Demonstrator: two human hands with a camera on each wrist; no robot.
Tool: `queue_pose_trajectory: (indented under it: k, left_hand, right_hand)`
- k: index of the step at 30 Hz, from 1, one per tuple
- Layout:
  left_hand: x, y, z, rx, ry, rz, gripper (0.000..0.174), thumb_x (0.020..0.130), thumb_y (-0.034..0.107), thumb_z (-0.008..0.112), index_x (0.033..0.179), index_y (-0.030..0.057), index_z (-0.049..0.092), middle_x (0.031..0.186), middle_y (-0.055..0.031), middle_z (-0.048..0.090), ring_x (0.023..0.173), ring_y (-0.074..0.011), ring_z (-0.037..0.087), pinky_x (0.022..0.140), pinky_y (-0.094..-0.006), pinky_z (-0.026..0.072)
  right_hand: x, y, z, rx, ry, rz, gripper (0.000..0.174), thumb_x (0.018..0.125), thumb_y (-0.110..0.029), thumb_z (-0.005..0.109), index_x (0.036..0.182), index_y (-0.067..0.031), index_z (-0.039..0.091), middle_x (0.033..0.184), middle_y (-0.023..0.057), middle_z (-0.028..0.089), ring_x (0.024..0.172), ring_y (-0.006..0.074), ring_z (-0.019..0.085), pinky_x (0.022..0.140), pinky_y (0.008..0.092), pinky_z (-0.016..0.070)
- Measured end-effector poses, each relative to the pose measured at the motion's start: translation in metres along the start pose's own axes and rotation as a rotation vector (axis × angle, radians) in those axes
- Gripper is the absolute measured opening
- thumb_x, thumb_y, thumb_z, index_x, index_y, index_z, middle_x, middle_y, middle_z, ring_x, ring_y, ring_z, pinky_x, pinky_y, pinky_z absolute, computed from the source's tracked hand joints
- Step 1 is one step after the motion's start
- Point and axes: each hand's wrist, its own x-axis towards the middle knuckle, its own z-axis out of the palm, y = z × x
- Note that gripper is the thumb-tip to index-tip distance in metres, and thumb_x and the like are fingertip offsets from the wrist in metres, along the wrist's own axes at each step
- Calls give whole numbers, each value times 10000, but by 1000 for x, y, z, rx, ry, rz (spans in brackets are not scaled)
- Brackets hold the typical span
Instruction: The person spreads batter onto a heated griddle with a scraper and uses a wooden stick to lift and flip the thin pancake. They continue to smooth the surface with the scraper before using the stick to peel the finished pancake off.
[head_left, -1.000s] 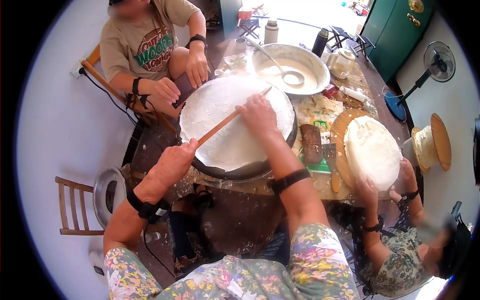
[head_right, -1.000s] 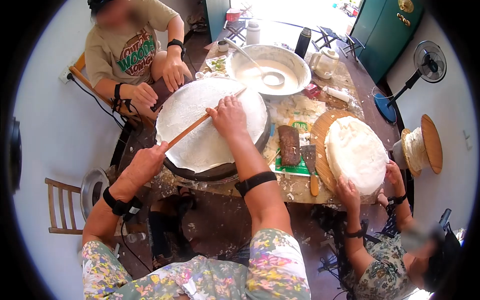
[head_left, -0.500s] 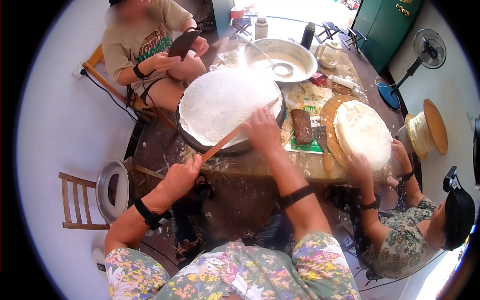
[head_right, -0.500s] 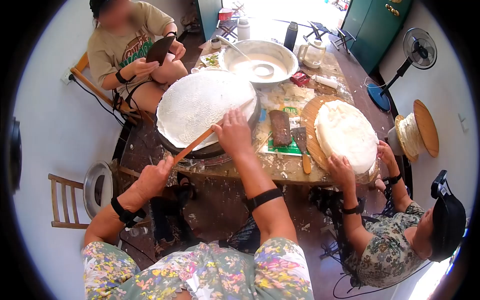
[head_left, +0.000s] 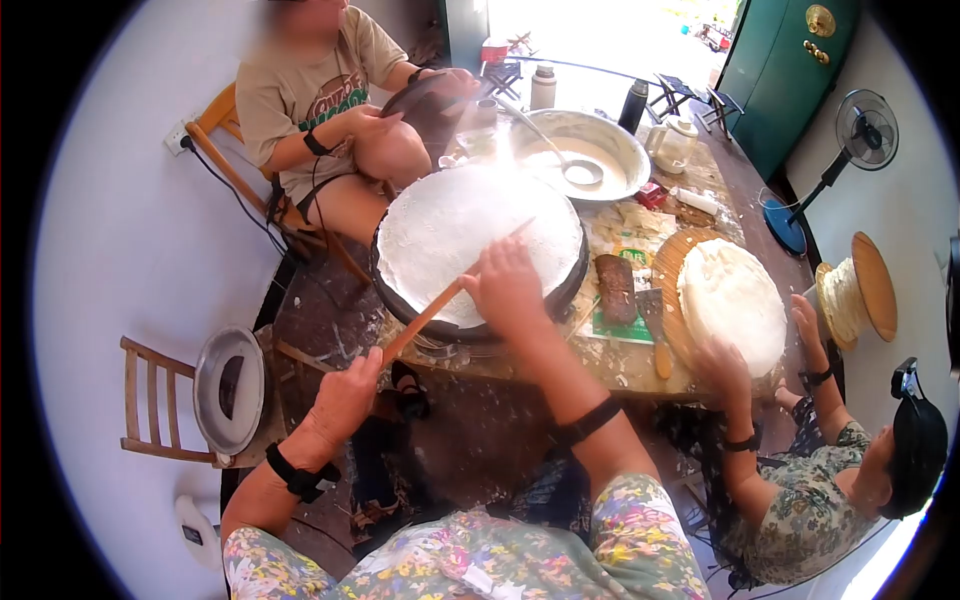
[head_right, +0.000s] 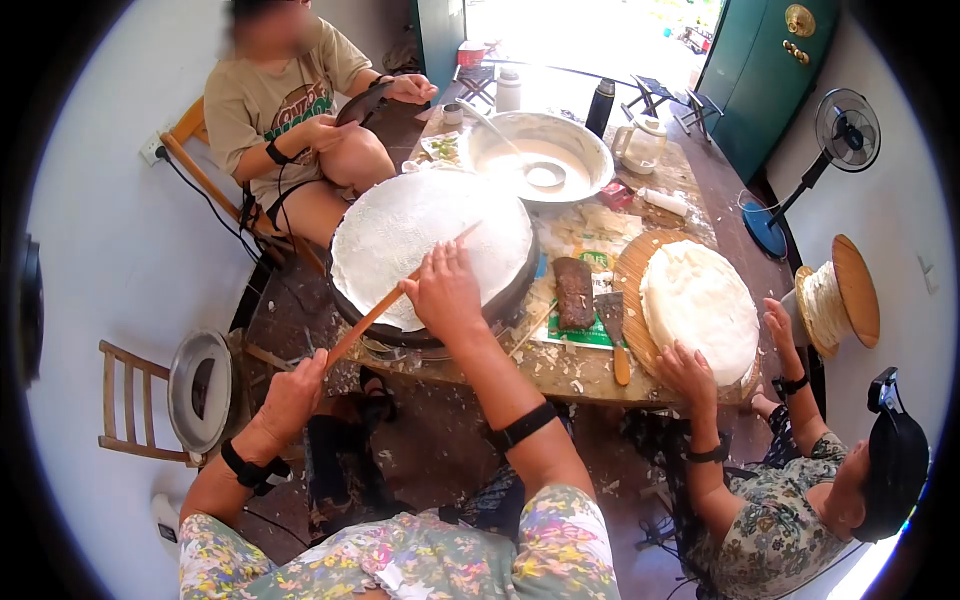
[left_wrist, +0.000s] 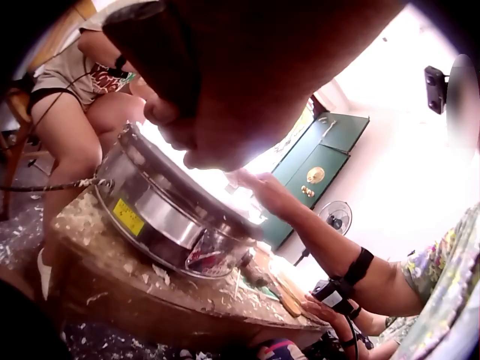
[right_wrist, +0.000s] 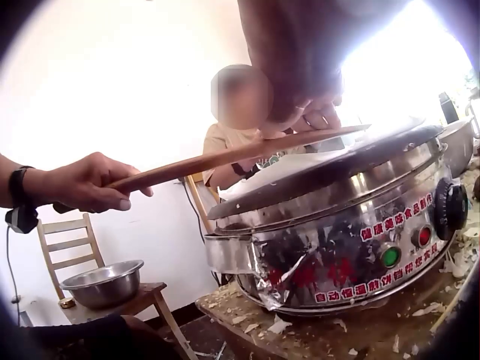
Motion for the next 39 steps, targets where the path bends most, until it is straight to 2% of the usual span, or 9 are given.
queue_pose_trajectory:
  k: [4,10,17,21,24,25,30,31,39]
  left_hand:
    - [55,-27,3,26,-5,-31,400,837,28,554,1228,-9,476,791,-133,610,629,-319,651,535,-399,528]
    - [112,-51,4,40,-130,27,375,847,37,561,1211,-23,493,776,-164,607,651,-344,638,561,-424,513]
    - [92,-50,-4,69,-160,154,402,827,14,562,1218,-36,487,778,-148,594,615,-330,628,533,-403,506]
    - [62,-33,-12,189,-62,236,386,842,59,567,1211,-35,509,731,-73,571,543,-223,627,476,-318,496]
    - [28,-26,-12,214,-54,233,396,831,70,575,1210,-27,513,724,-58,554,543,-194,624,464,-301,488]
    - [16,-28,-9,139,-81,209,498,798,39,591,1279,-24,481,785,-85,563,588,-224,627,498,-335,497]
    - [12,-15,-9,101,-29,161,478,805,47,589,1267,-19,486,771,-87,557,590,-233,630,486,-330,496]
    - [23,-10,-10,63,1,150,449,812,51,581,1247,-19,494,762,-88,557,577,-244,627,480,-335,498]
    - [72,21,-3,-7,-56,130,472,807,34,582,1261,-24,470,775,-112,578,579,-279,634,492,-369,507]
  right_hand:
    - [65,20,20,162,-123,53,633,993,-458,419,1353,61,464,1431,246,437,1388,338,351,1175,421,216]
    - [88,49,45,262,-103,131,574,983,-425,446,1210,82,591,1296,243,555,1307,347,445,1146,431,265]
    - [51,47,37,171,-34,105,574,993,-411,419,1198,94,599,1273,246,580,1289,352,472,1148,435,260]
    - [12,32,17,107,-9,112,619,997,-439,390,1228,104,578,1270,249,587,1283,350,488,1154,441,250]
    - [-21,17,10,-9,167,9,532,934,-442,529,1031,67,647,1088,210,646,1133,351,564,1089,458,348]
    - [-30,10,-1,-24,143,-2,527,926,-441,541,1031,65,644,1089,211,645,1126,354,566,1085,460,353]
    - [-27,17,-17,56,193,2,484,882,-409,603,1023,53,628,1099,208,640,1102,365,577,1075,455,368]
    - [-19,23,-21,116,139,44,550,936,-421,522,1114,86,639,1183,240,624,1186,353,538,1106,458,314]
    - [2,71,0,173,-1,253,469,939,-333,515,1120,84,633,1280,265,565,1289,367,468,1138,441,278]
